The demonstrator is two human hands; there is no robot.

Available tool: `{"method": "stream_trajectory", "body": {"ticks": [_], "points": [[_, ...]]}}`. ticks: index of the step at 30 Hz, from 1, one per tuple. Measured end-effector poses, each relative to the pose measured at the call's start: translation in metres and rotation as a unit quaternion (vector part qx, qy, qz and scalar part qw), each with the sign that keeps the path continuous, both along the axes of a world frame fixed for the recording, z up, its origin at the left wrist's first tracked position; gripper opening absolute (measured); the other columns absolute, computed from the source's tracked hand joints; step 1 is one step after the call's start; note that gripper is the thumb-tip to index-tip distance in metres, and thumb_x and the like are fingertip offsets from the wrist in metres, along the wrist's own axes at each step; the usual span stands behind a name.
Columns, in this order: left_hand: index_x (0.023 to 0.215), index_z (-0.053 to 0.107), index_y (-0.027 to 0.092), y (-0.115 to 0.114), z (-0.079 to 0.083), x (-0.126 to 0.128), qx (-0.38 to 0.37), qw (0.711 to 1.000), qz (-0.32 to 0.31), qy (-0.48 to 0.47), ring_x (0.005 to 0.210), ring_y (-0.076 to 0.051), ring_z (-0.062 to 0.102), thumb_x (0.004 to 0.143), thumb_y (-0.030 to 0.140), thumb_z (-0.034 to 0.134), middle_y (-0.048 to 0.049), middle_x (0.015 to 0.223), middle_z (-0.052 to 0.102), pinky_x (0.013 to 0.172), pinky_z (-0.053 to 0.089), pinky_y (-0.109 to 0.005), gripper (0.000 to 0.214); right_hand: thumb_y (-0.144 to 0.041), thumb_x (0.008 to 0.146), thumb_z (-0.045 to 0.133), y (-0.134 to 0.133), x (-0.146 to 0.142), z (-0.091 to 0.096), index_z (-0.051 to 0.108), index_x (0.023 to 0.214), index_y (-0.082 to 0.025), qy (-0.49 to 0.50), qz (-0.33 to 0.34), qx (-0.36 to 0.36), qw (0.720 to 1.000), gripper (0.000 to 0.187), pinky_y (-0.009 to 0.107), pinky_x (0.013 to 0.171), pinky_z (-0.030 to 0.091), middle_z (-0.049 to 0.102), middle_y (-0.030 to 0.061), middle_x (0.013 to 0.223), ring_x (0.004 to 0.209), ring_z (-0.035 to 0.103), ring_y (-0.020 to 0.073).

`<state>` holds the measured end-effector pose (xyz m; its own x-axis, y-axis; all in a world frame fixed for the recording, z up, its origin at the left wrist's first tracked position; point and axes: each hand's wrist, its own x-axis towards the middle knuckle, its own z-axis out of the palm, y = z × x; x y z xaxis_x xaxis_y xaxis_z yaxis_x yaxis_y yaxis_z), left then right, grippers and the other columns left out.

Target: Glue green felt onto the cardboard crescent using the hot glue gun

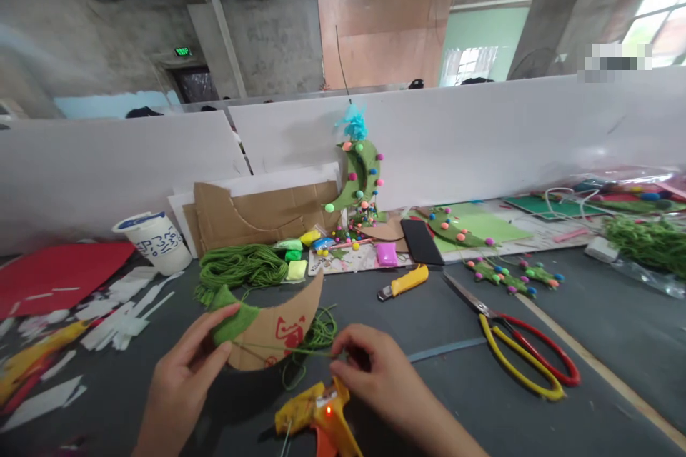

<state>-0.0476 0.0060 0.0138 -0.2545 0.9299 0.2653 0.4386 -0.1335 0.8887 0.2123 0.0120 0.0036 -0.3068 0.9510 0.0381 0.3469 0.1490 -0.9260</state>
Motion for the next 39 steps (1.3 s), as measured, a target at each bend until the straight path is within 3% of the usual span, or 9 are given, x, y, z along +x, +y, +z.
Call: {"method": "stream_trajectory", "body": {"ticks": [4,8,11,14,18,22,25,31,39], "points": [[0.096,0.073,0.021,0.003,0.005,0.004,-0.058,0.992,-0.095,-0.052,0.095,-0.024,0.066,0.068,0.019,0.059,-0.0052,0.102,0.071,0.079,0.053,-0.028,0.031,-0.028,0.079,0.053,0.017,0.028,0.01,0.059,0.069,-0.02,-0.064,-0.046,0.071,0.994,0.014,0.027,0.063,0.04,0.056,-0.0002,0.068,0.068,0.054,0.0179],[0.095,0.075,0.025,-0.002,0.004,0.014,-0.072,0.984,-0.162,-0.001,0.093,-0.024,0.066,0.067,0.013,0.055,-0.0038,0.099,0.072,0.075,0.053,-0.027,0.036,-0.036,0.084,0.048,0.028,0.046,0.007,0.059,0.072,-0.019,-0.113,-0.105,0.091,0.984,0.023,0.033,0.065,0.041,0.059,0.0032,0.069,0.068,0.056,0.0224],[0.096,0.075,0.026,-0.006,0.001,0.019,-0.089,0.976,-0.19,0.059,0.096,-0.026,0.065,0.065,0.012,0.054,-0.0052,0.1,0.072,0.077,0.053,-0.031,0.04,-0.031,0.081,0.053,0.026,0.043,0.003,0.061,0.076,-0.019,-0.137,-0.121,0.114,0.977,0.015,0.04,0.076,0.04,0.06,0.0055,0.075,0.076,0.056,0.0257],[0.097,0.075,0.027,-0.008,-0.002,0.024,-0.102,0.969,-0.208,0.088,0.103,-0.028,0.063,0.062,0.012,0.053,-0.0055,0.103,0.072,0.089,0.05,-0.038,0.043,-0.024,0.08,0.055,0.012,0.022,0.002,0.059,0.095,-0.02,-0.098,-0.065,0.133,0.984,0.016,0.039,0.092,0.036,0.062,0.0068,0.101,0.1,0.054,0.0247],[0.097,0.076,0.027,-0.009,-0.001,0.031,-0.119,0.965,-0.216,0.086,0.11,-0.031,0.06,0.06,0.011,0.052,-0.0054,0.105,0.073,0.094,0.046,-0.042,0.046,-0.011,0.073,0.057,-0.012,-0.007,0.001,0.053,0.104,-0.024,-0.019,0.051,0.044,0.998,0.034,0.029,0.087,0.041,0.06,0.0014,0.105,0.099,0.054,0.0183],[0.094,0.076,0.026,-0.008,0.001,0.035,-0.138,0.965,-0.214,0.064,0.108,-0.029,0.06,0.058,0.009,0.049,-0.0047,0.102,0.074,0.093,0.046,-0.04,0.047,-0.006,0.067,0.058,-0.016,-0.015,-0.007,0.056,0.088,-0.022,-0.072,0.06,0.058,0.994,0.027,0.027,0.072,0.042,0.06,-0.0001,0.087,0.084,0.054,0.018],[0.094,0.075,0.023,-0.007,0.0,0.035,-0.147,0.959,-0.238,0.04,0.1,-0.027,0.062,0.057,0.007,0.047,-0.0056,0.1,0.072,0.088,0.047,-0.037,0.049,-0.008,0.075,0.054,-0.009,-0.013,-0.013,0.058,0.077,-0.021,-0.114,0.079,0.091,0.986,0.014,0.028,0.071,0.04,0.059,0.0002,0.079,0.079,0.054,0.0175],[0.096,0.073,0.018,-0.005,-0.003,0.036,-0.151,0.956,-0.252,0.024,0.092,-0.025,0.062,0.056,0.006,0.046,-0.0068,0.097,0.069,0.082,0.048,-0.033,0.05,-0.01,0.081,0.049,-0.011,-0.01,-0.006,0.054,0.075,-0.02,-0.11,0.094,0.135,0.98,0.013,0.028,0.072,0.039,0.059,0.0017,0.082,0.08,0.053,0.0181],[0.097,0.074,0.02,-0.006,-0.004,0.039,-0.161,0.951,-0.262,0.033,0.104,-0.028,0.058,0.055,0.005,0.049,-0.007,0.1,0.071,0.094,0.041,-0.037,0.051,-0.001,0.065,0.043,-0.019,-0.018,-0.007,0.042,0.063,-0.021,-0.029,0.057,0.051,0.997,0.02,0.022,0.06,0.038,0.056,-0.0034,0.068,0.065,0.052,0.0138]]}}
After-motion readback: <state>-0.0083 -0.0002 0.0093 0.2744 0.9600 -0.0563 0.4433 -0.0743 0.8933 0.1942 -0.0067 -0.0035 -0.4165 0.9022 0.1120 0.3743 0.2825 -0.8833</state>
